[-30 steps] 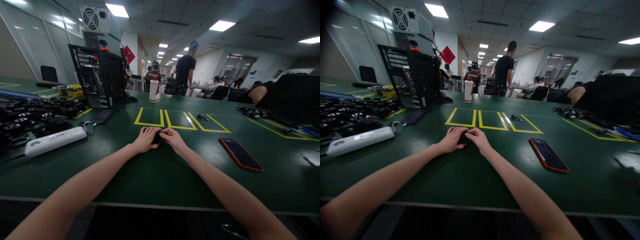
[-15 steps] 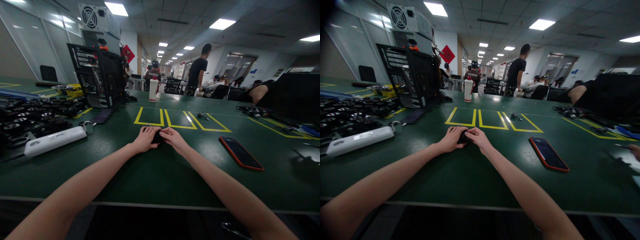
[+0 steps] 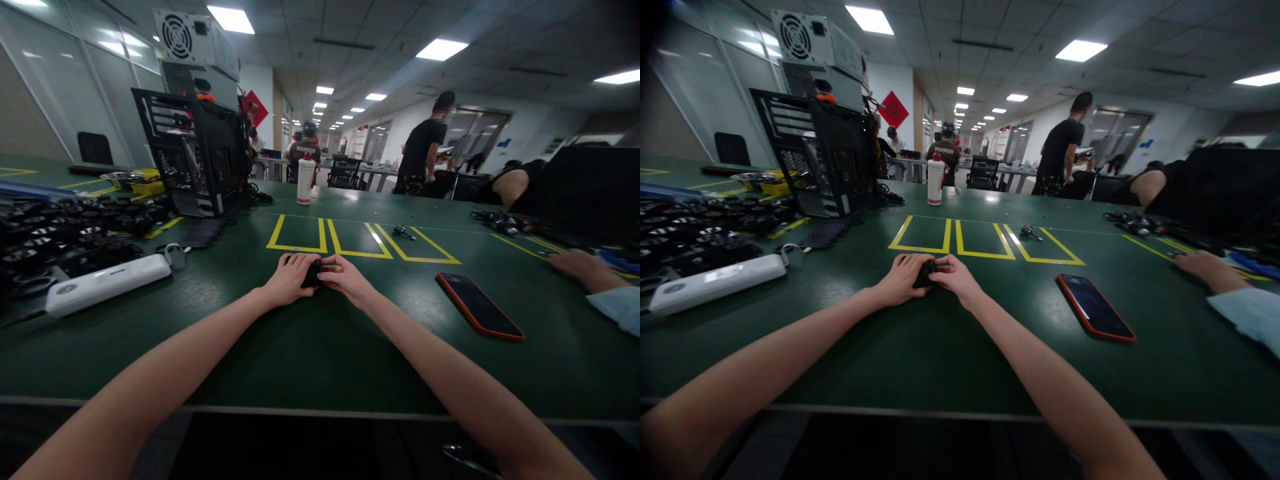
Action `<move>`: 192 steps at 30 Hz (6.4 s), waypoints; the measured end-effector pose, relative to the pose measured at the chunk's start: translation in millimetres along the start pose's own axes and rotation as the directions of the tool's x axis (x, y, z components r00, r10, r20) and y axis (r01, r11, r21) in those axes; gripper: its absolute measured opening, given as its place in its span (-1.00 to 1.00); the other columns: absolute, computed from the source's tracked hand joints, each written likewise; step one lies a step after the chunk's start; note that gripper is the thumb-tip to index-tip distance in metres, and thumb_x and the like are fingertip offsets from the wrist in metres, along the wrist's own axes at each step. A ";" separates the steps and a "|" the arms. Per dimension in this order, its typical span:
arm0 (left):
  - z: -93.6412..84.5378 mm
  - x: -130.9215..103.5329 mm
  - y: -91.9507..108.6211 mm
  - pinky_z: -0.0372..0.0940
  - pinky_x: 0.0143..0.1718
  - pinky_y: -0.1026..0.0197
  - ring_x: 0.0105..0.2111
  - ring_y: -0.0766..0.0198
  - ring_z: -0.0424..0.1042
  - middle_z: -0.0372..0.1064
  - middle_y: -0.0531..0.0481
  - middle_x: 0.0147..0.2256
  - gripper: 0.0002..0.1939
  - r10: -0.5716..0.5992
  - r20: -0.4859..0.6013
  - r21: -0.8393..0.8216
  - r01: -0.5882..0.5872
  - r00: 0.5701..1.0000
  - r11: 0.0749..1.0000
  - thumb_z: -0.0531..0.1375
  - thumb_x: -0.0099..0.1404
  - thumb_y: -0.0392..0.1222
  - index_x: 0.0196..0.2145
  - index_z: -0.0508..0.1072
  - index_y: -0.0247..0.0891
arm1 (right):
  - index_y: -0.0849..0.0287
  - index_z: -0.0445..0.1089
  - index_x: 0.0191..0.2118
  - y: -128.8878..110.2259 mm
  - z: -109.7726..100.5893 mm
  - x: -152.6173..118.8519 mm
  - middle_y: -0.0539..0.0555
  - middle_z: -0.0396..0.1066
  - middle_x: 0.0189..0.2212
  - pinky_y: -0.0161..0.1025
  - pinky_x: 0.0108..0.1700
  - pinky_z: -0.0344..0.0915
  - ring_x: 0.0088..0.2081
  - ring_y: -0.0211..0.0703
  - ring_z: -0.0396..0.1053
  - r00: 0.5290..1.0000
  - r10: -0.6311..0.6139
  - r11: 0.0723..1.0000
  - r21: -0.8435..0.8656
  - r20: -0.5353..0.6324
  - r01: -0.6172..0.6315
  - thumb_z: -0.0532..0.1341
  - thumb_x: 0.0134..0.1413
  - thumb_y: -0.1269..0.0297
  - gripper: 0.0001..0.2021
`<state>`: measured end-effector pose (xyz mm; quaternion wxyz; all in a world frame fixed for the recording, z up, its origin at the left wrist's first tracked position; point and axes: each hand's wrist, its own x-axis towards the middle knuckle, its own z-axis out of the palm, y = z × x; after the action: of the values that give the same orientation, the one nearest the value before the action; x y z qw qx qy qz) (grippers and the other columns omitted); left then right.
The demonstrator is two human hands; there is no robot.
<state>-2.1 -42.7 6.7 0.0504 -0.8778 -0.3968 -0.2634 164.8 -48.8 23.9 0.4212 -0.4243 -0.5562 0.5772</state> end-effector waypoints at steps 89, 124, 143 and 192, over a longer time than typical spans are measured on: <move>-0.6 -0.4 -0.1 -0.06 -0.01 0.00 -0.04 0.06 0.13 0.16 -0.09 -0.06 -0.40 -0.009 0.000 0.006 0.009 1.000 1.000 0.17 0.01 -0.12 0.00 0.04 -0.21 | 0.13 0.25 -0.27 5.2 -0.9 3.0 -0.03 0.35 -0.39 -0.23 -0.18 0.23 -0.28 -0.25 0.32 0.998 -0.033 0.999 0.041 0.048 0.031 0.32 -0.36 0.38 -0.60; 1.2 -0.1 -1.3 -0.08 0.00 -0.01 -0.03 0.05 0.13 0.16 -0.11 -0.06 -0.40 -0.004 0.001 -0.002 0.004 1.000 1.000 0.16 0.02 -0.10 0.00 0.04 -0.22 | 0.20 0.32 -0.28 13.0 -7.1 8.7 0.03 0.37 -0.33 -0.21 -0.08 0.21 -0.27 -0.29 0.33 0.999 0.010 0.998 0.067 0.047 -0.013 0.28 -0.30 0.41 -0.69; 15.4 35.7 -26.6 0.08 -0.06 -0.04 -0.08 0.06 0.23 0.22 -0.14 -0.09 -0.49 -0.228 0.266 -0.248 0.295 0.937 0.923 0.04 0.10 -0.02 -0.01 0.10 -0.23 | 0.16 0.28 -0.14 9.8 -37.5 6.5 0.12 0.29 -0.11 -0.06 0.01 0.13 -0.08 -0.10 0.25 0.988 -0.140 0.879 -0.467 -0.071 0.091 0.22 -0.19 0.07 -0.56; -88.4 -178.0 42.3 0.16 -0.02 -0.05 0.02 0.04 0.12 0.12 0.04 0.05 -0.23 -0.142 0.191 -0.259 0.189 0.971 0.947 0.18 -0.05 -0.15 0.10 -0.07 0.18 | 0.18 -0.04 0.14 3.2 70.1 -152.9 0.22 0.17 0.02 -0.06 0.04 0.13 0.01 0.07 0.14 0.844 -0.038 0.616 -0.652 0.535 0.442 0.19 -0.15 0.21 -0.32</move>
<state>-106.1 -217.0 -2.0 -0.1285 -0.8588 -0.4318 -0.2438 141.2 -215.3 25.4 0.1332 -0.3253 -0.8824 0.3129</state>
